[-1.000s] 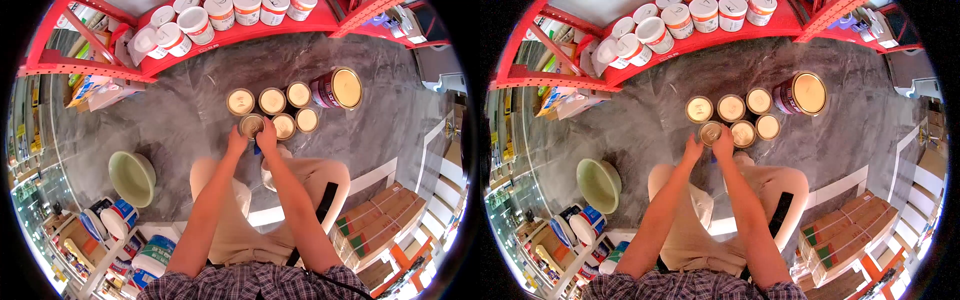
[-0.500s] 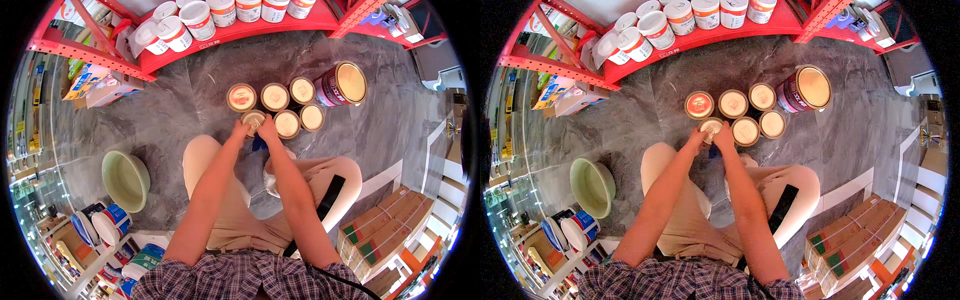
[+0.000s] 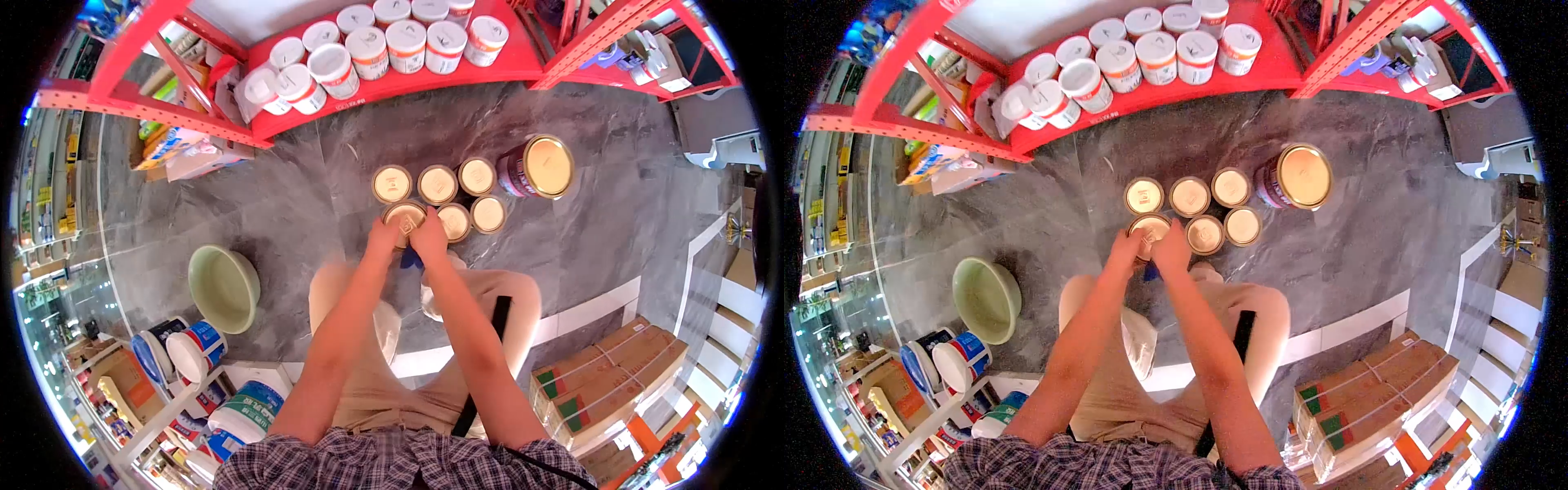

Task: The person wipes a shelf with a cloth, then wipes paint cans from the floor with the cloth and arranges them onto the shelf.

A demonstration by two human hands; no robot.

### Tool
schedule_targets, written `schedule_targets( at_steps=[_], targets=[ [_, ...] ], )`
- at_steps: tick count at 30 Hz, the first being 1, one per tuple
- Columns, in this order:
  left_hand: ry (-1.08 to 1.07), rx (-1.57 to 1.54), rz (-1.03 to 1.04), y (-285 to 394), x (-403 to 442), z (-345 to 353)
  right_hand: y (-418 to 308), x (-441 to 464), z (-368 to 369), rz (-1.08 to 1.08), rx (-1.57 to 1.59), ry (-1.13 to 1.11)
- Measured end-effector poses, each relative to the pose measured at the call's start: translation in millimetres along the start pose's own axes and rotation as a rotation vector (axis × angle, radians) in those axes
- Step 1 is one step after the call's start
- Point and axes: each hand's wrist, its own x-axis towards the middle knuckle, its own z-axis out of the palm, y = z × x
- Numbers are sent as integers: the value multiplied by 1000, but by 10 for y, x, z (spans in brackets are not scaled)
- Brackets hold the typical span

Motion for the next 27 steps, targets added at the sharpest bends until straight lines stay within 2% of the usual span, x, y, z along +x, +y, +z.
schedule_targets(
  at_steps=[1, 3, 6, 8, 10, 12, 15, 16, 18, 22, 27],
  targets=[
    [-2, 2, 6, 172, -147, -30, -156, -133, -236, 27, 68, -34],
    [4, 312, 250, 648, -475, -62, -531, -429, -727, 51, 162, 0],
    [31, 507, 332, 1747, -1527, -145, -1192, -892, -1577, 18, 261, 46],
    [42, 528, 395, 2305, -2079, -212, -1635, -1186, -2162, -12, 316, 29],
    [57, 539, 473, 2930, -2687, -275, -2034, -1486, -2688, -222, 304, 193],
    [84, 520, 561, 3566, -3412, -333, -2483, -1792, -3338, -248, 307, 207],
    [102, 538, 681, 4453, -4265, -450, -3100, -2197, -4222, -483, 333, 262],
    [113, 569, 715, 4689, -4558, -503, -3292, -2322, -4481, -502, 328, 264],
    [133, 621, 749, 5250, -5140, -581, -3692, -2535, -4955, -665, 371, 387],
    [231, 497, 1084, 5983, -5910, -722, -4341, -2792, -5686, -926, 318, 533],
    [403, 492, 1359, 6796, -6723, -1057, -5120, -3150, -6373, -1165, 332, 600]
  ],
)
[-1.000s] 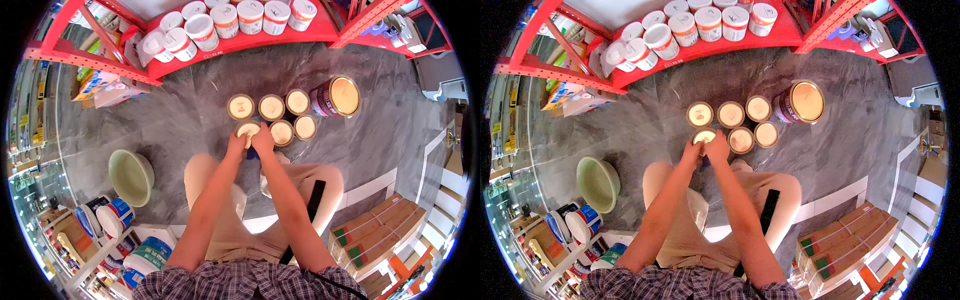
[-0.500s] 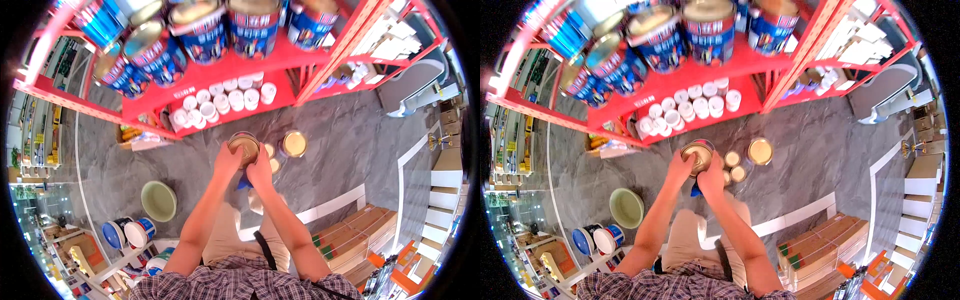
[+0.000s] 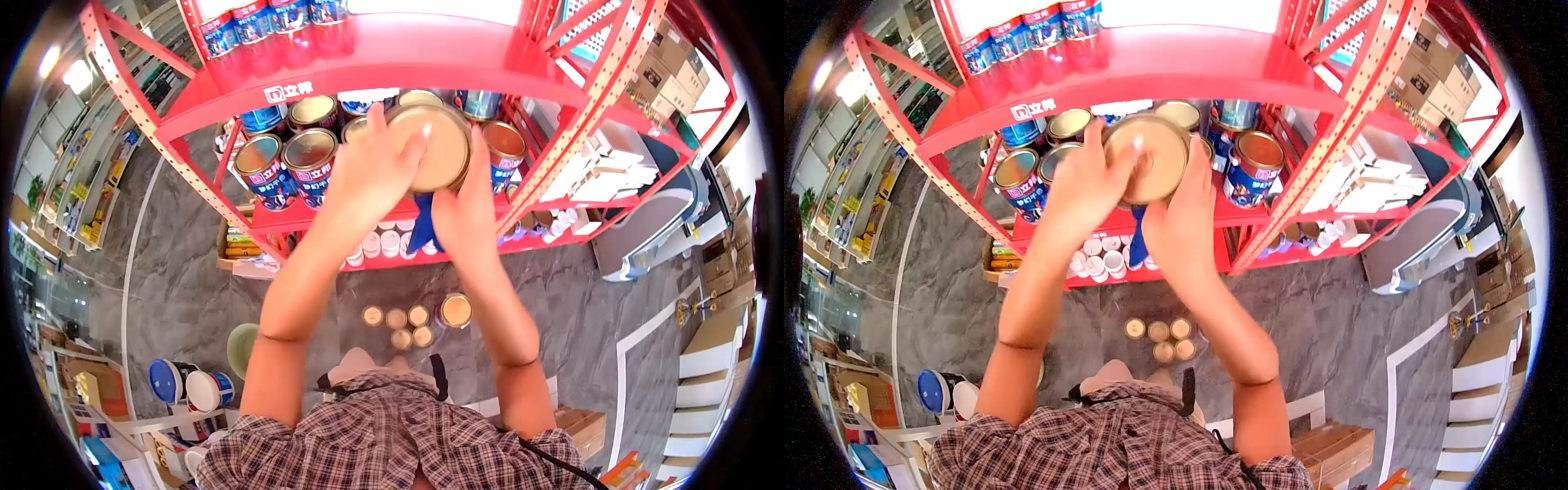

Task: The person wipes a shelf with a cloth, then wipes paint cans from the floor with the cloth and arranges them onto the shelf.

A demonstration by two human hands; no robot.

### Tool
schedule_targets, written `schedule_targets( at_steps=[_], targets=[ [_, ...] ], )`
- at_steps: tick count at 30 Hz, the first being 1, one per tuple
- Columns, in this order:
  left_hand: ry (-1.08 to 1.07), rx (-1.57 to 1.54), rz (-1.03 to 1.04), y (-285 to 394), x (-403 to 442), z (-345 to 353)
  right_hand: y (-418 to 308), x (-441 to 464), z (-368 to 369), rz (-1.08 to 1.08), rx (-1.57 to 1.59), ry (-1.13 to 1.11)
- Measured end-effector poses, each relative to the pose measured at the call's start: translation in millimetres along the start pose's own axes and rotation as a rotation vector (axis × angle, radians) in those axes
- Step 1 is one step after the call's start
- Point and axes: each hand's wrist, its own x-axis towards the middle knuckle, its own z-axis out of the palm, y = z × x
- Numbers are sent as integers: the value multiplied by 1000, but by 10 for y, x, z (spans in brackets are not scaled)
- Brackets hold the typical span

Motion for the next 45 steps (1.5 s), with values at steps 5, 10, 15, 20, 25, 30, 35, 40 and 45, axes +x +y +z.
schedule_targets(
  at_steps=[5, 10, 15, 20, 25, 30, 35, 40, 45],
  targets=[
    [193, 128, 96, 140, 699, -436, -389, 1012, 62, 27, 352, -83],
    [309, 85, 169, -117, 1341, -592, -272, 1762, 480, 112, 434, -110],
    [353, 150, 233, -528, 1963, -676, -367, 2305, 863, 311, 338, -196],
    [251, 82, 125, -932, 2478, -634, -213, 2813, 1181, 337, 389, -388],
    [119, -58, 80, -1214, 2792, -546, 128, 3218, 1375, 392, 438, -454],
    [-12, -246, 68, -1312, 2854, -558, 346, 3262, 1395, 499, 417, -453],
    [30, -55, 202, -1537, 2654, -592, 272, 2906, 1248, 449, 144, -217],
    [-119, -69, 273, -1633, 2376, -534, 534, 2616, 1732, 33, 106, -226],
    [-110, 74, 326, -1721, 2335, -499, 737, 2820, 1996, -67, 58, -183]
  ],
)
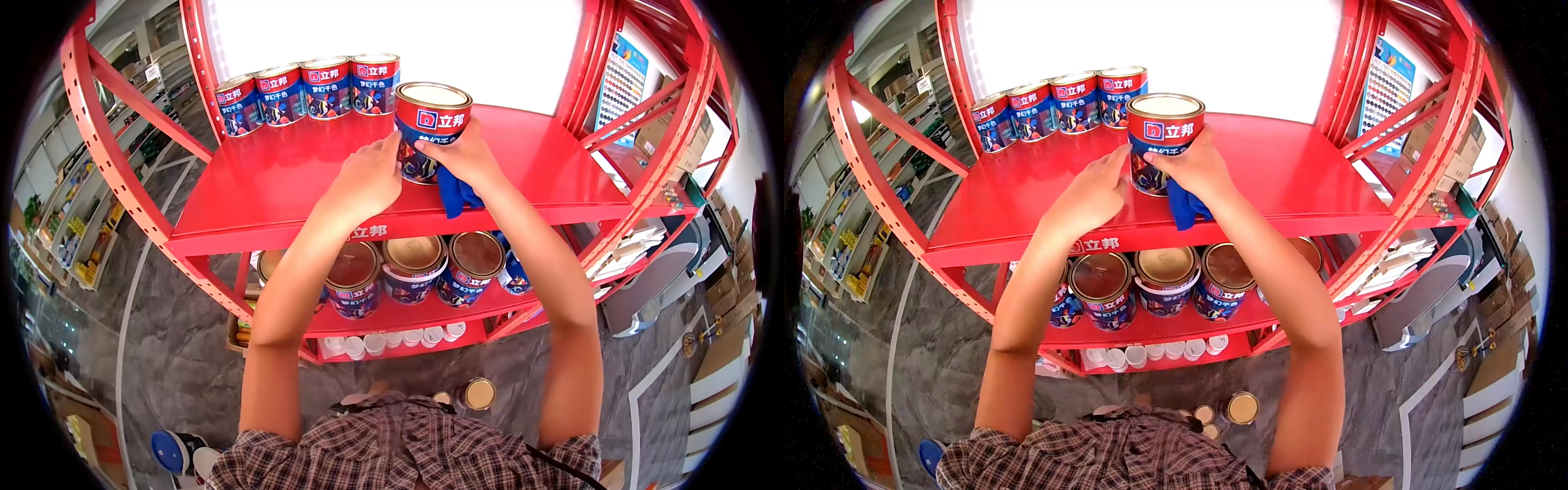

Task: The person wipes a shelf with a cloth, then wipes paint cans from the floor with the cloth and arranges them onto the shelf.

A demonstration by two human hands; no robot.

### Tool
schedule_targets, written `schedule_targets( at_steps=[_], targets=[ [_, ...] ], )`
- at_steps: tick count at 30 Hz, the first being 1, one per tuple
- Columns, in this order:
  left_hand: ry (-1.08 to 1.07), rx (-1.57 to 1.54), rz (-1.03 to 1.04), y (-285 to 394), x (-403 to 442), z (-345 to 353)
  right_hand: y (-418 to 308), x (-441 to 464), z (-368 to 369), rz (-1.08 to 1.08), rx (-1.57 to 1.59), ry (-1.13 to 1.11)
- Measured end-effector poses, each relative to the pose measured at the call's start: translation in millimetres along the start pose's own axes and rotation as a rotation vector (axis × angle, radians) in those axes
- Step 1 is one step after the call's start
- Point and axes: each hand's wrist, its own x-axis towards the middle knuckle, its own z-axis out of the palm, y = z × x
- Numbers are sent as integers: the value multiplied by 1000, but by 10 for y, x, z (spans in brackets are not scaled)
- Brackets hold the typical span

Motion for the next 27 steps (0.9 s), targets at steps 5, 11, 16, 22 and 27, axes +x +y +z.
schedule_targets(
  at_steps=[5, 11, 16, 22, 27],
  targets=[
    [-121, 263, -46, 75, 79, -266, 247, 396, 38, 181, 275, -71],
    [-210, 446, 41, -43, 595, -322, 880, 1016, 255, 296, 262, 1],
    [-307, 425, 105, -443, 1195, 4, 998, 1326, 346, 435, 99, 29],
    [-384, 654, 222, -727, 1565, 276, 1176, 1643, 520, 423, -146, -39],
    [-418, 715, 269, -815, 1720, 497, 1389, 1824, 572, 394, -122, -5]
  ],
)
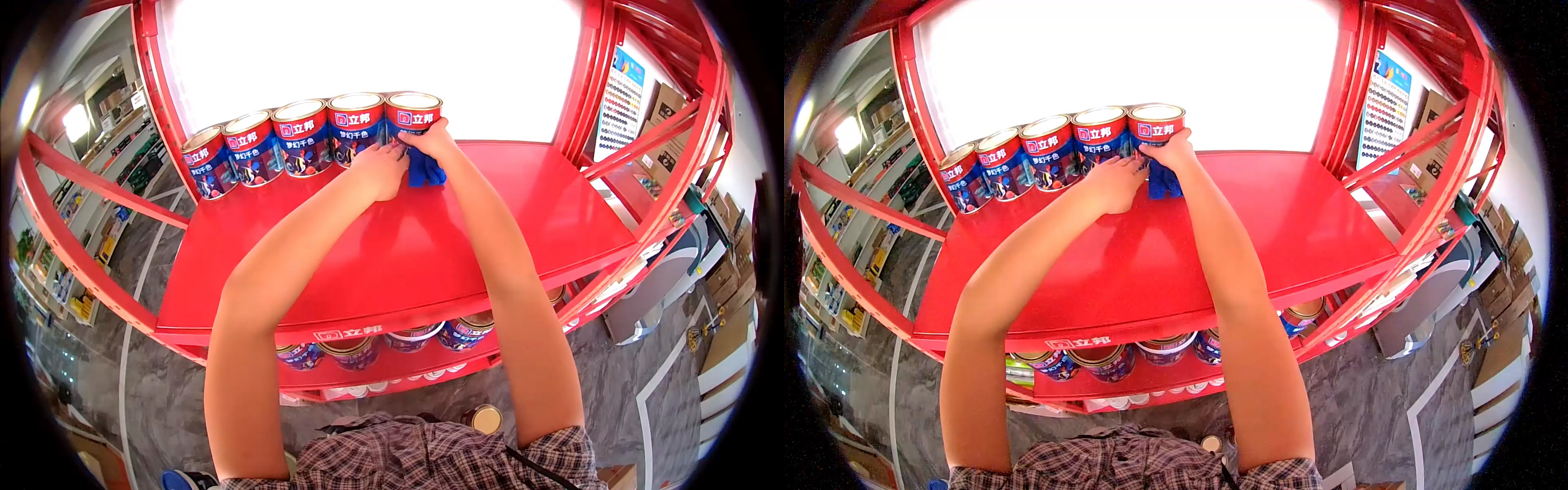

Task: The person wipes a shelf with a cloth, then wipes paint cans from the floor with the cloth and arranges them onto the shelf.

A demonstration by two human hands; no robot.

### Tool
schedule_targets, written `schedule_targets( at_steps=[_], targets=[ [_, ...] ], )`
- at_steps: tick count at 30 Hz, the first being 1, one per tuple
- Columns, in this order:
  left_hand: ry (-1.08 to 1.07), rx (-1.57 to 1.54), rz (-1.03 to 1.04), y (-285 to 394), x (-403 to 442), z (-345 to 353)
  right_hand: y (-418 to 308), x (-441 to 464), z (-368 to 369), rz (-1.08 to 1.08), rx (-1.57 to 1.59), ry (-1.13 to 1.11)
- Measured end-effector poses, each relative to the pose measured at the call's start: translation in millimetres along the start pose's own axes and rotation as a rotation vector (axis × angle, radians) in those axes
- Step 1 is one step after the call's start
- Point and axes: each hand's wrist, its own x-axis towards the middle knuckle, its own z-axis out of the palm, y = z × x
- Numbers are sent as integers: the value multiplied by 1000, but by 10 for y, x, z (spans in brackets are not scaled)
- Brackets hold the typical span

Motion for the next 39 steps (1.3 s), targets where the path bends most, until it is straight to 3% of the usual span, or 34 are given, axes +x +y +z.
schedule_targets(
  at_steps=[3, 5, 9, 11, 16, 21, 23, 27, 28, 33, 35, 36, 39],
  targets=[
    [71, 98, 65, -25, 76, 164, 201, 252, 82, -98, 81, 17],
    [38, 107, 68, -19, 125, 177, 289, 402, 104, -49, -87, 25],
    [75, 183, 44, -82, 201, 238, 329, 476, 78, -99, -118, 29],
    [76, 187, 35, -90, 233, 261, 393, 517, 41, -213, -29, -69],
    [96, 157, -2, -112, 252, 311, 45, 117, -81, -74, -127, -19],
    [108, 181, -21, -89, 276, 329, 124, 113, -101, -75, -236, -33],
    [125, 158, 5, -49, 245, 273, 204, 140, -196, -160, -408, -329],
    [172, 161, 6, 85, 183, 132, -93, -484, -530, -182, -435, -194],
    [307, 122, 5, 112, 166, 167, -36, -531, -544, -216, -397, -150],
    [271, -71, -54, 483, -135, -201, -196, -1089, -884, -191, -244, -296],
    [204, -191, -172, 742, -370, -469, -305, -1644, -1128, -360, -113, -190],
    [393, -171, -113, 885, -555, -531, -300, -1933, -1258, -350, -50, -201],
    [453, -279, -99, 1536, -1181, -687, -153, -2932, -1656, -272, 182, -269]
  ],
)
